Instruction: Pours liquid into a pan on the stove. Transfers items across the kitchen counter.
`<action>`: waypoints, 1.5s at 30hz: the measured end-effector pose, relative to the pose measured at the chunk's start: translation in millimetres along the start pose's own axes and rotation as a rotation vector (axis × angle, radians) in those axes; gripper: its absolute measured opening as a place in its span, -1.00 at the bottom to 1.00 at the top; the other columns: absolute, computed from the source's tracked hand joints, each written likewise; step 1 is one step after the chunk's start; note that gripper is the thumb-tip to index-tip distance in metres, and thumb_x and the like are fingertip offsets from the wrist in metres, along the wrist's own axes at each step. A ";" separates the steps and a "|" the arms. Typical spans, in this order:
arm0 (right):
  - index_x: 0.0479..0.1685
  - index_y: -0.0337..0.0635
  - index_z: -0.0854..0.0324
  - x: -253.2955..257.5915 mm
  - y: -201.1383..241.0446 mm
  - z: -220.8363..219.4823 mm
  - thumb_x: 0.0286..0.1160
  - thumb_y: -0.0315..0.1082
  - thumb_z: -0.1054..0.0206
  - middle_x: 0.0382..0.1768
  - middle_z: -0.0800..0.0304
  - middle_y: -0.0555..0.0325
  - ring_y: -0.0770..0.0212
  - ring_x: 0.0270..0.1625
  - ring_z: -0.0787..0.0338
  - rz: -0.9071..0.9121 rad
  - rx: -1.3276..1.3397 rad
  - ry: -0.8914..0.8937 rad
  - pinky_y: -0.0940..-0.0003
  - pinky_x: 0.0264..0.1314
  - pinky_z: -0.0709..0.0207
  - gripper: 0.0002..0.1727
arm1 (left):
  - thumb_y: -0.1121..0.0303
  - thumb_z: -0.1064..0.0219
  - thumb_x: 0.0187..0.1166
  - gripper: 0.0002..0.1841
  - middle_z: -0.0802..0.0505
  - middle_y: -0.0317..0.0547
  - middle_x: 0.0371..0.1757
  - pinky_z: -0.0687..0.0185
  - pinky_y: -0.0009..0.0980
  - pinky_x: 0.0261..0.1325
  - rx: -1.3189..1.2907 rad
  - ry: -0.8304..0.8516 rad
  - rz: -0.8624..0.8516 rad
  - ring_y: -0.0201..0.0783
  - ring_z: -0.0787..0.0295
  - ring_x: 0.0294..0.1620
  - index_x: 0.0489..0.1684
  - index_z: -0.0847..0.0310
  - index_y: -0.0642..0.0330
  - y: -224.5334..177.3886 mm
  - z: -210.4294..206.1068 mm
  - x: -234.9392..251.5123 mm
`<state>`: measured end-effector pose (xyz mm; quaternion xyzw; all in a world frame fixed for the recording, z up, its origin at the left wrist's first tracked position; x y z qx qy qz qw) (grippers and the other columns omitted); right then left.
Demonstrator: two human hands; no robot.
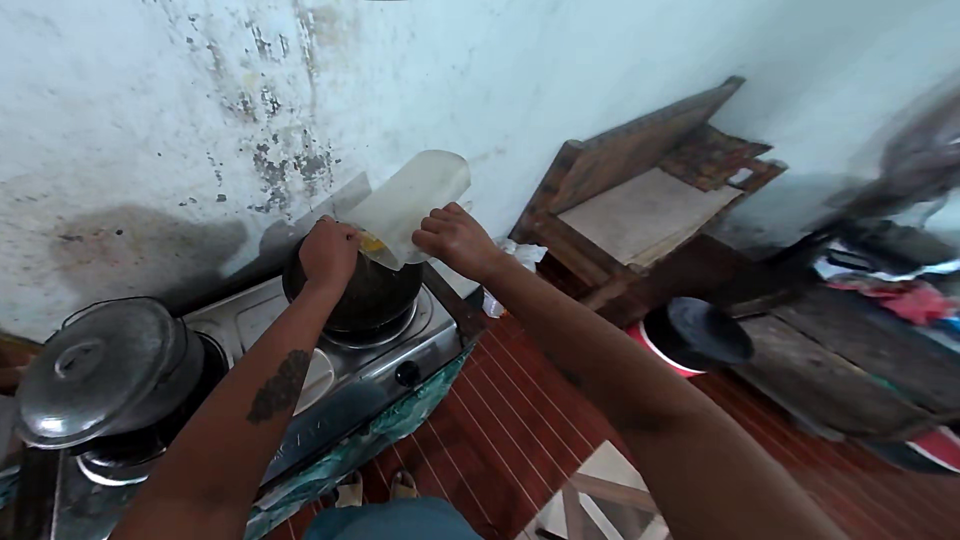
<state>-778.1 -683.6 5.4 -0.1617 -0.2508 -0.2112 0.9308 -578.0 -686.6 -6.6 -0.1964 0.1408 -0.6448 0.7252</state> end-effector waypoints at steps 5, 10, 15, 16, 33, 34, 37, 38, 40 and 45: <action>-0.31 -0.31 -0.71 -3.2 -3.5 -2.4 0.47 -0.61 -0.34 -0.44 -0.71 -0.13 -0.17 -0.26 -0.77 -0.102 0.036 -0.009 -0.06 -0.12 -0.53 -0.93 | 0.23 -0.27 0.74 -0.74 -0.74 0.23 0.28 -0.58 0.21 0.31 0.006 -0.013 -0.035 0.20 -0.68 0.35 0.12 -0.85 0.09 -4.2 2.4 -0.5; -0.25 -0.35 -0.75 -9.0 -2.1 -1.5 0.35 -0.64 -0.41 -0.35 -0.79 -0.18 -0.21 -0.20 -0.81 -0.304 0.125 -0.110 -0.12 -0.06 -0.59 -0.92 | 0.23 -0.25 0.76 -0.71 -0.73 0.30 0.26 -0.56 0.24 0.31 0.069 -0.024 -0.124 0.26 -0.68 0.33 0.17 -0.83 0.12 -22.7 10.8 -1.3; -0.22 -0.45 -0.75 -15.3 -5.9 -1.0 0.29 -0.46 -0.58 -0.32 -0.84 -0.18 -0.04 -0.25 -0.84 -0.651 0.357 -0.309 -0.01 -0.09 -0.68 -0.79 | 0.25 -0.26 0.75 -0.71 -0.73 0.35 0.30 -0.54 0.29 0.30 0.161 0.011 -0.273 0.32 -0.68 0.32 0.24 -0.82 0.10 -53.1 24.0 -0.2; -0.21 -0.46 -0.73 -15.8 -6.3 0.1 0.30 -0.37 -0.62 -0.36 -0.81 -0.15 0.05 -0.32 -0.79 -0.723 0.405 -0.346 0.09 -0.15 -0.66 -0.71 | 0.23 -0.25 0.76 -0.68 -0.71 0.36 0.34 -0.51 0.30 0.33 0.159 0.028 -0.279 0.33 -0.66 0.36 0.31 -0.78 0.10 -59.3 28.6 0.0; -0.22 -0.18 -0.59 -48.6 -30.8 27.0 0.31 -0.39 -0.59 -0.47 -0.67 0.43 0.58 -0.47 -0.63 -0.950 0.861 -0.700 0.58 -0.30 -0.62 -0.76 | 0.19 -0.29 0.73 -0.51 -0.56 0.40 0.56 -0.30 0.28 0.62 0.221 0.458 0.111 0.36 -0.44 0.62 0.53 -0.55 0.29 137.9 -42.0 -167.5; -0.23 -0.14 -0.58 -48.4 -29.6 28.7 0.30 -0.41 -0.59 -0.48 -0.67 0.46 0.59 -0.47 -0.64 -0.942 0.884 -0.722 0.59 -0.31 -0.63 -0.76 | 0.22 -0.31 0.71 -0.47 -0.48 0.42 0.64 -0.25 0.32 0.63 0.236 0.428 0.129 0.40 -0.35 0.67 0.62 -0.48 0.27 145.1 -50.1 -170.3; -0.24 -0.08 -0.56 -46.2 -20.7 36.0 0.29 -0.41 -0.59 -0.48 -0.67 0.50 0.60 -0.48 -0.64 -0.922 0.901 -0.744 0.61 -0.33 -0.62 -0.75 | 0.24 -0.28 0.72 -0.42 -0.42 0.31 0.72 -0.26 0.32 0.63 0.263 0.410 0.159 0.35 -0.34 0.70 0.73 -0.37 0.18 150.8 -65.3 -173.7; -0.22 -0.08 -0.57 -44.2 -14.3 39.4 0.30 -0.40 -0.58 -0.46 -0.68 0.50 0.60 -0.47 -0.64 -0.917 0.890 -0.729 0.61 -0.33 -0.63 -0.76 | 0.24 -0.26 0.74 -0.43 -0.44 0.28 0.71 -0.27 0.32 0.62 0.288 0.417 0.157 0.32 -0.37 0.69 0.73 -0.36 0.16 151.8 -69.1 -173.7; -0.14 -0.05 -0.60 -38.4 2.1 48.0 0.35 -0.37 -0.58 -0.41 -0.71 0.52 0.62 -0.44 -0.66 -0.901 0.878 -0.691 0.64 -0.30 -0.64 -0.76 | 0.22 -0.25 0.75 -0.44 -0.47 0.27 0.70 -0.25 0.29 0.65 0.314 0.419 0.149 0.29 -0.38 0.69 0.73 -0.36 0.16 154.0 -73.9 -170.3; -0.21 0.00 -0.65 -28.2 41.4 60.1 0.22 -0.45 -0.62 -0.42 -0.78 0.51 0.55 -0.43 -0.72 -0.860 0.946 -0.747 0.56 -0.30 -0.70 -0.74 | 0.15 -0.35 0.65 -0.37 -0.54 0.38 0.60 -0.25 0.24 0.67 0.249 0.432 0.223 0.32 -0.39 0.66 0.62 -0.41 0.37 162.5 -65.6 -179.1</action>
Point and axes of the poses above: each hand's wrist, its own x-axis towards the middle knuckle, its own z-axis out of the back of the hand, y = z × x, the point moved 5 cm from there along x, towards the middle knuckle
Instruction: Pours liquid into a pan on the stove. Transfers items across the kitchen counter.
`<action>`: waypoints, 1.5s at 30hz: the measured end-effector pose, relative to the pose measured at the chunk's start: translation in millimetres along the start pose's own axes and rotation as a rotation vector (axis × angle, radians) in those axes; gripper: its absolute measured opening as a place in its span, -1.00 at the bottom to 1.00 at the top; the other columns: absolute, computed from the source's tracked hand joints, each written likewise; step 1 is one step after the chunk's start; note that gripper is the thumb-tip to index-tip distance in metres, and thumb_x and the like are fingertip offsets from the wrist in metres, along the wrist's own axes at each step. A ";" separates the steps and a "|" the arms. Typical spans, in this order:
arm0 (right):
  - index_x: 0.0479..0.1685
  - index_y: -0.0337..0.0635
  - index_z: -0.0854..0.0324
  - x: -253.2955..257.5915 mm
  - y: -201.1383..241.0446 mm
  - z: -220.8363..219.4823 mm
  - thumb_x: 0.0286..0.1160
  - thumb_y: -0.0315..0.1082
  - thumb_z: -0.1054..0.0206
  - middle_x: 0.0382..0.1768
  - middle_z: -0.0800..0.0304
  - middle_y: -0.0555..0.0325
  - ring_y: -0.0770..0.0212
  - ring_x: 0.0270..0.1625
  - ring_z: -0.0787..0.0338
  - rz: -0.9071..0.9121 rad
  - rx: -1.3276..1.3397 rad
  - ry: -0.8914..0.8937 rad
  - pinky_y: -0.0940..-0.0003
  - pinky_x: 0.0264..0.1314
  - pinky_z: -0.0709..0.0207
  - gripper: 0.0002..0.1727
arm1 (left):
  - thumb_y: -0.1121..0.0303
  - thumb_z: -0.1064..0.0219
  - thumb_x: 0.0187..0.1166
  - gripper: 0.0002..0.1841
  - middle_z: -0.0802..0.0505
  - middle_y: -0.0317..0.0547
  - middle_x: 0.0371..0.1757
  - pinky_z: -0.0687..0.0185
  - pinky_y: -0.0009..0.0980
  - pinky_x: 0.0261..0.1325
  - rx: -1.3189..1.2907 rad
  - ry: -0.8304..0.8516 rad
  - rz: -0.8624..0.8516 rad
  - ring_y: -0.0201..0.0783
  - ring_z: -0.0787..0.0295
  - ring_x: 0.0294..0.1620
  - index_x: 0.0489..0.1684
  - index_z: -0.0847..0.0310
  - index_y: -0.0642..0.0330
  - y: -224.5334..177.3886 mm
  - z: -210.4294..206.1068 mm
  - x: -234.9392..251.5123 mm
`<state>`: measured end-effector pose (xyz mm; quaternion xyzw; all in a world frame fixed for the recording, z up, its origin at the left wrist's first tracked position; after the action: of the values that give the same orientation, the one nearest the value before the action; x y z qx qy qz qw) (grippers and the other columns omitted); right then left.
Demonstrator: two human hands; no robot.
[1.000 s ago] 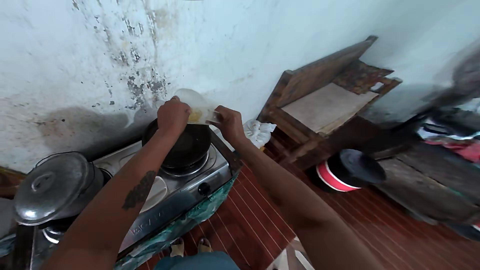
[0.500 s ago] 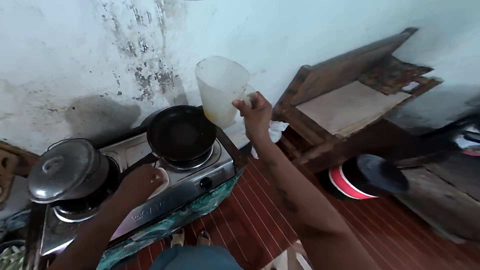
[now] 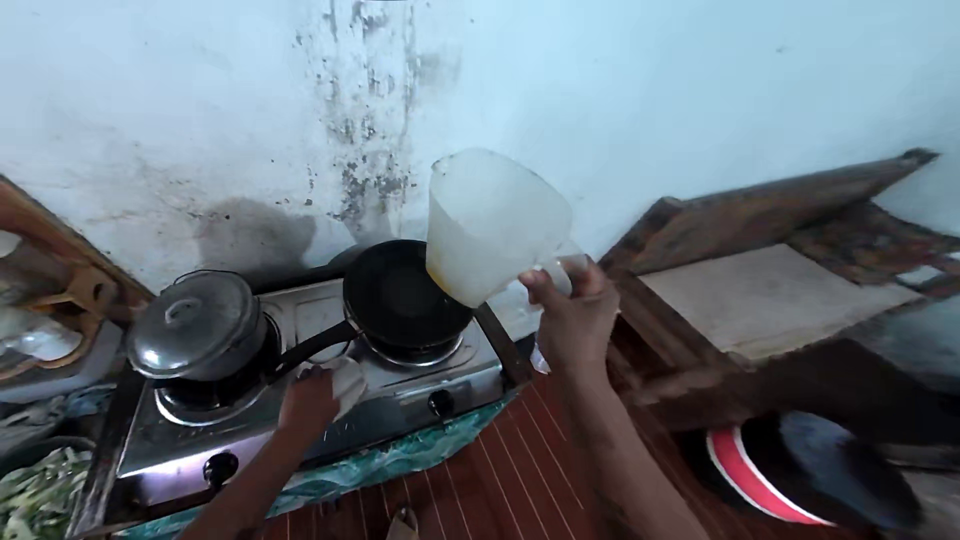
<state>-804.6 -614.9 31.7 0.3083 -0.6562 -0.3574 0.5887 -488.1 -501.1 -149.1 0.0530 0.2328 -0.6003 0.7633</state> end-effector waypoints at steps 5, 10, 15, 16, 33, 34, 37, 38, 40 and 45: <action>-0.13 0.05 -0.68 -53.0 44.0 -32.2 0.13 -0.37 -0.64 -0.35 -0.85 0.65 0.62 -0.33 -0.81 0.041 -0.005 0.145 0.61 -0.20 -0.77 -0.68 | 0.18 -0.48 0.54 -0.41 -0.67 0.32 0.46 -0.41 0.25 0.56 -0.342 -0.134 0.042 0.31 -0.57 0.50 0.51 -0.54 0.29 45.6 44.0 -120.1; -0.10 0.19 -0.74 -155.0 91.1 -120.9 0.08 -0.28 -0.65 -0.25 -0.83 0.84 0.80 -0.20 -0.77 -0.010 0.035 0.521 0.75 -0.13 -0.71 -0.66 | 0.08 -0.52 0.35 -0.51 -0.85 -0.06 0.10 -0.70 -0.38 0.10 -0.410 -1.032 -0.197 -0.31 -0.77 0.09 0.21 -0.72 0.11 139.1 109.8 -310.8; -0.17 0.09 -0.80 -313.9 154.4 -262.5 0.05 -0.35 -0.69 -0.24 -0.86 0.75 0.79 -0.14 -0.77 -0.086 0.253 0.981 0.71 -0.04 -0.70 -0.69 | 0.13 -0.50 0.42 -0.57 -0.85 -0.03 0.17 -0.62 -0.15 0.37 -0.101 -1.120 -0.227 -0.14 -0.74 0.29 0.25 -0.74 0.02 215.8 114.2 -459.6; -0.18 -0.01 -0.81 -350.9 172.1 -290.6 0.01 -0.38 -0.70 -0.24 -0.86 0.70 0.79 -0.14 -0.76 -0.086 0.284 1.043 0.72 -0.03 -0.69 -0.69 | 0.18 -0.52 0.38 -0.57 -0.86 0.01 0.16 -0.64 -0.03 0.34 -0.027 -1.082 -0.205 -0.03 -0.77 0.27 0.23 -0.76 0.05 234.6 106.7 -481.9; -0.20 -0.22 -0.79 -768.4 373.7 -627.2 0.09 -0.31 -0.68 -0.29 -0.86 0.47 0.73 -0.19 -0.76 -0.032 0.708 1.754 0.71 -0.04 -0.68 -0.70 | 0.26 -0.44 0.44 -0.59 -0.83 0.06 0.16 -0.56 -0.15 0.47 -0.084 -0.995 0.285 -0.03 -0.73 0.29 0.24 -0.75 0.23 577.9 -51.3 -796.7; -0.21 -0.20 -0.79 -784.1 376.1 -648.8 0.08 -0.32 -0.68 -0.29 -0.86 0.47 0.72 -0.18 -0.77 -0.040 0.726 1.754 0.70 -0.03 -0.69 -0.70 | 0.27 -0.44 0.46 -0.59 -0.82 0.07 0.16 -0.55 -0.18 0.46 -0.100 -0.988 0.280 -0.03 -0.72 0.28 0.26 -0.74 0.24 603.3 -54.0 -801.0; -0.21 -0.12 -0.79 -836.1 378.4 -720.1 0.08 -0.35 -0.67 -0.31 -0.84 0.52 0.70 -0.21 -0.77 -0.164 0.669 1.789 0.67 -0.06 -0.70 -0.73 | 0.27 -0.43 0.49 -0.56 -0.81 0.12 0.17 -0.62 -0.14 0.38 -0.094 -0.939 0.327 0.07 -0.73 0.25 0.33 -0.72 0.24 686.8 -57.8 -810.4; -0.24 -0.13 -0.77 -851.8 380.2 -745.7 0.07 -0.38 -0.66 -0.36 -0.83 0.52 0.69 -0.26 -0.77 -0.200 0.638 1.793 0.66 -0.11 -0.70 -0.74 | 0.24 -0.39 0.54 -0.55 -0.80 0.12 0.19 -0.64 -0.12 0.36 -0.080 -0.948 0.356 0.07 -0.73 0.26 0.38 -0.70 0.21 714.0 -57.5 -814.5; -0.23 -0.15 -0.74 -876.8 391.7 -804.6 0.12 -0.38 -0.62 -0.39 -0.81 0.51 0.66 -0.31 -0.77 -0.247 0.590 1.809 0.62 -0.16 -0.70 -0.76 | 0.04 -0.27 0.68 -0.49 -0.76 0.07 0.36 -0.58 -0.14 0.48 -0.100 -1.061 0.445 -0.03 -0.66 0.43 0.53 -0.59 0.07 763.6 -49.6 -835.4; 0.17 -0.40 -0.66 -921.5 436.3 -964.2 0.31 -0.29 -0.55 -0.17 -0.85 0.11 0.40 -0.23 -0.79 -0.284 0.436 1.696 0.40 -0.11 -0.73 -0.52 | -0.09 -0.38 0.61 -0.33 -0.47 -0.28 0.72 -0.54 -0.32 0.55 -0.260 -1.495 0.773 -0.35 -0.44 0.65 0.73 -0.34 -0.25 864.5 -77.9 -959.2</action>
<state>267.5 285.4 -64.7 0.6533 -0.0082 0.0544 0.7551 138.8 619.0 12.1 -0.3696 -0.2999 -0.1430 0.8678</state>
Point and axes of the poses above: each hand's wrist, its own x-axis towards the middle knuckle, its own z-axis out of the back of the hand, y = z × x, the point moved 5 cm from there along x, towards the middle knuckle
